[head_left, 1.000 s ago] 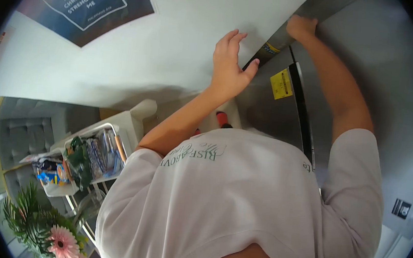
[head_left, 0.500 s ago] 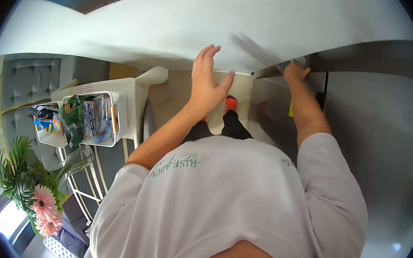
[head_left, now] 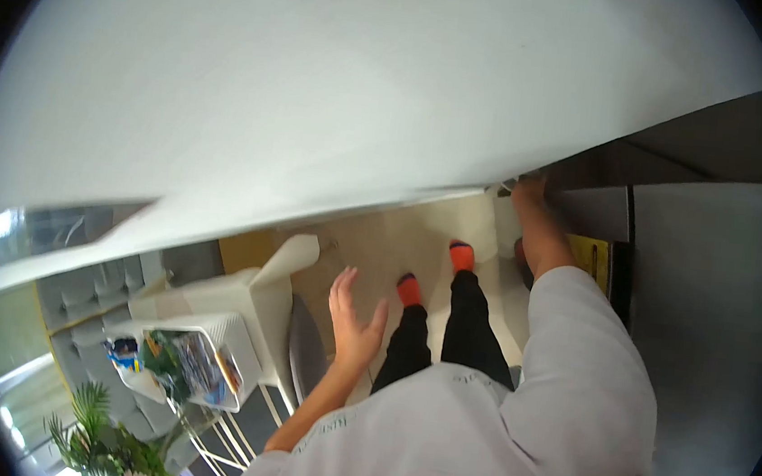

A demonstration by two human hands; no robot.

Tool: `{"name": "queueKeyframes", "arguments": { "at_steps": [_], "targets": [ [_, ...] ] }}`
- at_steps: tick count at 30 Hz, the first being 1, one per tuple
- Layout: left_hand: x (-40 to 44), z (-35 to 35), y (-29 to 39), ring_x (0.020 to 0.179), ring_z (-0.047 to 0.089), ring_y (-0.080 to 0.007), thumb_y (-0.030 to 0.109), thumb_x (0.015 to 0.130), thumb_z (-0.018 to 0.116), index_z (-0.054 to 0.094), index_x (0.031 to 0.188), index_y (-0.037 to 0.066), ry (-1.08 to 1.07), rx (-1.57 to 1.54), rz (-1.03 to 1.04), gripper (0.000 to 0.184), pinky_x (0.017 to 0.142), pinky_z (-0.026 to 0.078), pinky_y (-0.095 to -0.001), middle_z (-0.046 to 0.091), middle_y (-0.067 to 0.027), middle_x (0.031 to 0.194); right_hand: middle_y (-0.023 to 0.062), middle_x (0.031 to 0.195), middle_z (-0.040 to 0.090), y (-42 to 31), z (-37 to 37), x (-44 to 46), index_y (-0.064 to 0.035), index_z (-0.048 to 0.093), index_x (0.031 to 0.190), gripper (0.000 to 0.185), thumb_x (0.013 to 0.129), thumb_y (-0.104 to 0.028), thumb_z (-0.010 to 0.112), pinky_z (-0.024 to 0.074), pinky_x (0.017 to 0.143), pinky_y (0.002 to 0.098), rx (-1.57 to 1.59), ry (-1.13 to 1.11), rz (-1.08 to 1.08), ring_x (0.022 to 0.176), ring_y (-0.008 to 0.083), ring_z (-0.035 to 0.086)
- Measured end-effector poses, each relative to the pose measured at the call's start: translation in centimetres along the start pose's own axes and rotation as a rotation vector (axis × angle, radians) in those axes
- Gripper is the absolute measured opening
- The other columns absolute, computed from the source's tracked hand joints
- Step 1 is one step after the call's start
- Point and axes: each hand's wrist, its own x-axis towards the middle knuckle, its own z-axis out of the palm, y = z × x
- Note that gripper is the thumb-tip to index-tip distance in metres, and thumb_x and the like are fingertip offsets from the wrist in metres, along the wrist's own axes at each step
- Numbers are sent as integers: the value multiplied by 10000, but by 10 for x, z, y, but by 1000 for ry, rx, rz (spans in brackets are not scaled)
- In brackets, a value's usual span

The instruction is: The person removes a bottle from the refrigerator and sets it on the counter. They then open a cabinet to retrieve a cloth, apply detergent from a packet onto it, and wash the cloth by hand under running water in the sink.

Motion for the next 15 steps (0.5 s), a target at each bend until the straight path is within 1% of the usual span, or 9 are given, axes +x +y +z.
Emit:
{"name": "queueKeyframes", "arguments": {
  "at_steps": [1, 2, 3, 5, 9, 10, 11, 15],
  "targets": [
    [13, 9, -9, 1208, 367, -354, 105, 727, 672, 376, 1264, 37, -4, 13, 16, 617, 1008, 300, -416, 397, -195, 1283, 155, 1175, 541, -1, 3, 10, -35, 415, 1267, 425, 891, -234, 425, 209, 989, 460, 35, 0, 1, 1113, 244, 483],
    [9, 19, -13, 1203, 374, -349, 107, 725, 676, 373, 1267, 36, -12, 22, -18, 625, 1009, 300, -411, 402, -192, 1275, 152, 1168, 541, -3, 9, 17, -38, 418, 1262, 421, 890, -235, 428, 215, 982, 458, 43, -3, -16, 1105, 243, 485],
    [0, 13, -17, 1198, 381, -344, 110, 723, 680, 370, 1270, 35, -39, 60, -52, 633, 1011, 299, -406, 408, -190, 1268, 149, 1161, 542, -5, 16, 21, -41, 421, 1256, 416, 890, -237, 431, 221, 974, 455, 79, -14, -31, 1097, 242, 486],
    [-7, 14, -30, 1197, 381, -345, 112, 724, 679, 367, 1270, 36, -86, 95, -42, 634, 1011, 300, -403, 407, -192, 1266, 144, 1147, 542, 0, 8, 41, -46, 428, 1245, 406, 888, -239, 436, 232, 959, 450, 128, 3, -33, 1081, 239, 488],
    [30, 30, -35, 1188, 384, -350, 104, 724, 673, 371, 1261, 38, -9, 84, 89, 620, 1008, 304, -410, 410, -189, 1258, 133, 1120, 544, 12, -7, 77, -57, 440, 1224, 387, 886, -245, 446, 255, 929, 440, 210, 46, 23, 1049, 234, 493],
    [19, 26, -32, 1186, 386, -351, 101, 724, 671, 372, 1261, 38, -25, 85, 70, 618, 1007, 305, -411, 411, -188, 1256, 130, 1113, 545, 13, -3, 80, -60, 444, 1219, 382, 885, -246, 449, 261, 921, 437, 231, 40, 23, 1041, 233, 494],
    [20, 26, -27, 1179, 392, -350, 93, 721, 670, 371, 1266, 42, -34, 63, 1, 624, 1005, 308, -413, 411, -184, 1254, 127, 1106, 545, 16, -4, 86, -63, 447, 1213, 377, 884, -248, 451, 267, 914, 435, 248, 44, 33, 1033, 231, 496],
    [21, 35, -44, 1180, 392, -345, 99, 724, 670, 375, 1266, 45, -21, 76, 23, 620, 998, 317, -411, 402, -183, 1264, 116, 1078, 547, 18, 2, 101, -74, 459, 1192, 358, 882, -253, 462, 290, 884, 425, 349, 58, 71, 1001, 226, 501]
  ]
}}
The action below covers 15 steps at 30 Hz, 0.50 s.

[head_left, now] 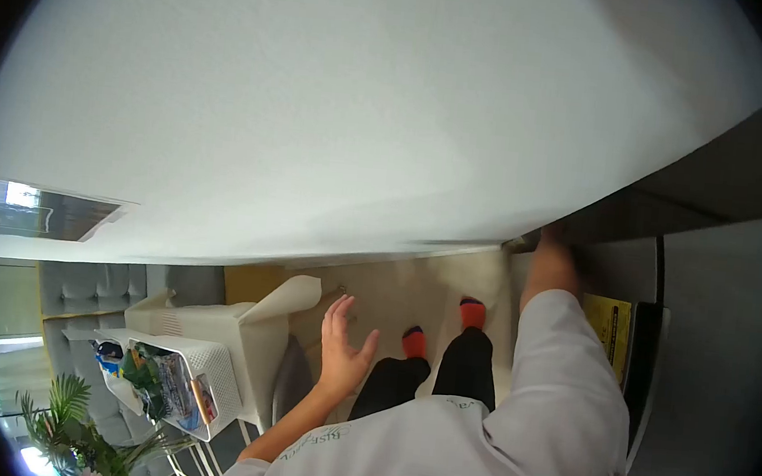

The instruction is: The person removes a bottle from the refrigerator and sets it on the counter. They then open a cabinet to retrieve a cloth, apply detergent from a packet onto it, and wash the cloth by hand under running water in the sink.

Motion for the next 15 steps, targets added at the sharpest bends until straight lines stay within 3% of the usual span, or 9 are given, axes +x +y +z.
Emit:
{"name": "queueKeyframes", "arguments": {
  "at_steps": [15],
  "targets": [
    [21, 45, -45, 1189, 385, -345, 118, 734, 670, 374, 1265, 48, -25, 8, 27, 612, 999, 313, -410, 393, -189, 1273, 75, 974, 554, 4, 46, 47, -115, 507, 1111, 287, 872, -274, 501, 376, 771, 386, 476, 45, 161, 880, 207, 519]
  ]
}}
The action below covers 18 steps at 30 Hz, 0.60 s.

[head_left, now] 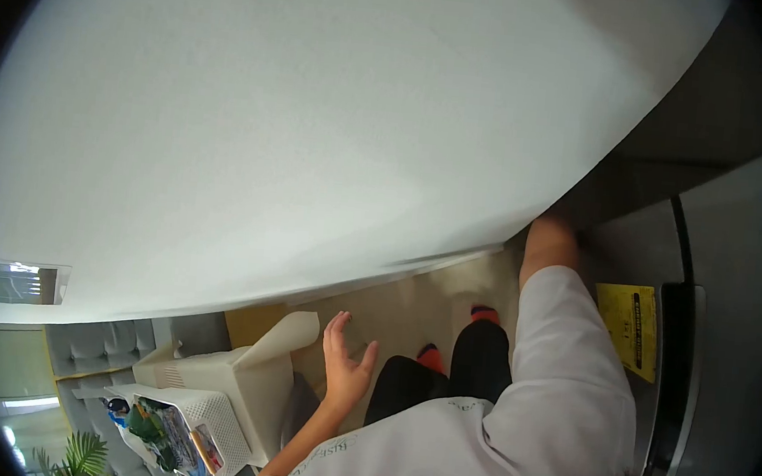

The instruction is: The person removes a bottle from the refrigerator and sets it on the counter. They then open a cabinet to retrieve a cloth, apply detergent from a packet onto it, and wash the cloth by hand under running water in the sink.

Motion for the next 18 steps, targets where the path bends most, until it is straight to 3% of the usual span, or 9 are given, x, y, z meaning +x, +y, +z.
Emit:
{"name": "queueKeyframes", "arguments": {
  "at_steps": [4, 8, 13, 18],
  "targets": [
    [3, 2, -7, 1185, 389, -345, 114, 733, 669, 368, 1275, 55, 4, -35, 30, 623, 995, 318, -409, 399, -187, 1267, 64, 947, 556, 1, 11, -11, -126, 519, 1089, 268, 869, -279, 511, 399, 741, 376, 208, 9, 62, 848, 202, 524],
    [4, -10, 21, 1178, 393, -351, 118, 736, 667, 374, 1276, 59, -86, -66, 43, 617, 986, 327, -414, 409, -192, 1258, 53, 919, 557, 9, 22, -61, -137, 532, 1068, 250, 866, -285, 522, 423, 711, 366, 645, -22, 162, 816, 196, 529],
    [16, -52, 95, 1158, 439, -302, 127, 767, 643, 445, 1221, 36, -204, -157, 358, 503, 983, 342, -371, 472, -162, 1207, 40, 884, 560, 23, 54, -221, -151, 548, 1041, 227, 863, -291, 535, 451, 673, 353, 1253, -342, 296, 776, 190, 535],
    [45, -75, 207, 1117, 500, -271, 171, 800, 638, 516, 1167, 32, -288, -431, 646, 411, 966, 369, -351, 540, -142, 1166, 57, 909, 574, 62, -33, -422, -123, 537, 1071, 258, 860, -270, 556, 469, 686, 345, 1167, -469, 248, 794, 180, 556]
  ]
}}
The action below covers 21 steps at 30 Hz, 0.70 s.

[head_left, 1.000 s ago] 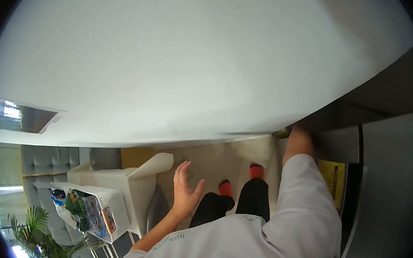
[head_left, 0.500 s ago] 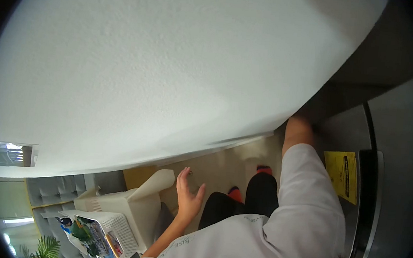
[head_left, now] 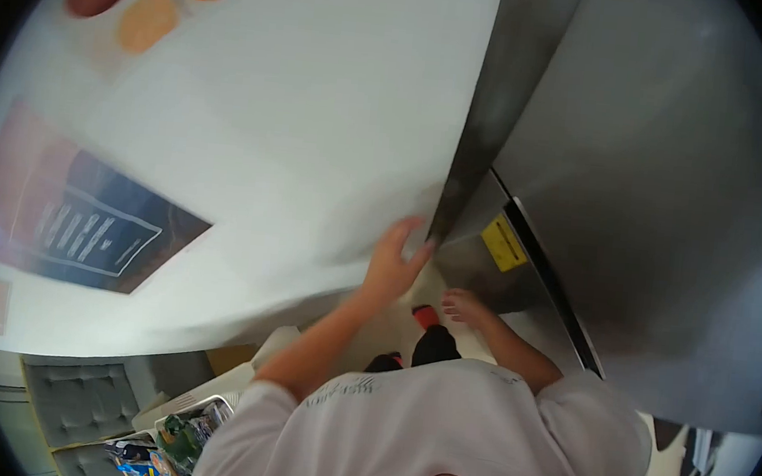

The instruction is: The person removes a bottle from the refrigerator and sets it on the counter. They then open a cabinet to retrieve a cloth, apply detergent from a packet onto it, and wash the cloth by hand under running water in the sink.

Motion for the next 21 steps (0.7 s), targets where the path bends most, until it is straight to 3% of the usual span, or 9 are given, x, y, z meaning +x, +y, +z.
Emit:
{"name": "queueKeyframes", "arguments": {
  "at_steps": [1, 2, 4, 6, 8, 10, 13, 16, 21],
  "targets": [
    [24, 8, 10, 1121, 503, -257, 216, 829, 618, 514, 1184, 31, 8, -80, 85, 414, 956, 377, -336, 549, -139, 1161, 61, 931, 581, 0, -24, -20, -113, 534, 1083, 272, 858, -263, 564, 469, 710, 344, -197, 65, -214, 819, 181, 562],
    [50, 13, 34, 1071, 526, -337, 246, 840, 599, 525, 1157, 8, 29, -174, 84, 404, 914, 404, -378, 561, -189, 1133, 64, 953, 588, 7, -41, -33, -102, 532, 1095, 287, 856, -256, 572, 469, 734, 342, -376, 124, -411, 845, 183, 567],
    [105, 37, 57, 1096, 518, -315, 326, 860, 559, 514, 1170, 2, 26, -307, 122, 451, 930, 396, -363, 555, -179, 1163, 95, 1056, 607, -35, -32, -149, -54, 520, 1167, 368, 860, -248, 579, 456, 832, 349, -243, 357, -464, 950, 216, 582],
    [151, 53, 77, 1197, 436, -301, 417, 858, 540, 383, 1291, -6, -137, -430, 20, 626, 977, 354, -347, 448, -206, 1292, 159, 1135, 582, -61, -28, -217, -71, 502, 1215, 440, 836, -271, 604, 433, 898, 364, -601, 625, -655, 1039, 288, 563],
    [161, 73, 91, 1252, 374, -289, 476, 844, 541, 264, 1362, -21, -218, -463, -44, 769, 1002, 324, -336, 373, -221, 1355, 213, 1286, 458, -83, -15, -250, -35, 449, 1268, 526, 832, -284, 604, 361, 985, 382, -836, 661, -834, 1186, 339, 450],
    [164, 79, 101, 1279, 336, -297, 531, 814, 555, 188, 1387, -37, -210, -347, -87, 886, 1021, 303, -341, 326, -237, 1382, 232, 1364, 346, -92, -23, -212, 8, 354, 1323, 648, 816, -305, 608, 305, 1026, 402, -1109, 752, -869, 1254, 357, 350],
    [155, 70, 97, 1271, 347, -312, 570, 774, 580, 163, 1386, -64, -333, -475, -221, 975, 1031, 293, -347, 322, -244, 1382, 248, 1374, 304, -100, -41, -151, 34, 234, 1368, 784, 790, -331, 617, 282, 1040, 406, -1165, 797, -709, 1274, 362, 309],
    [145, 82, 58, 1260, 362, -322, 574, 766, 586, 171, 1384, -63, -365, -392, -291, 980, 1026, 297, -346, 327, -250, 1378, 251, 1329, 353, -111, -30, -153, 12, 185, 1389, 847, 763, -347, 628, 288, 1038, 402, -1115, 856, -535, 1252, 365, 339],
    [98, 97, -6, 1229, 402, -303, 542, 772, 601, 213, 1359, -88, -211, -370, -491, 945, 971, 361, -343, 399, -248, 1320, 237, 1234, 451, -116, -27, -158, 27, 245, 1365, 864, 713, -329, 687, 368, 972, 382, -1156, 890, -535, 1148, 354, 450]
  ]
}}
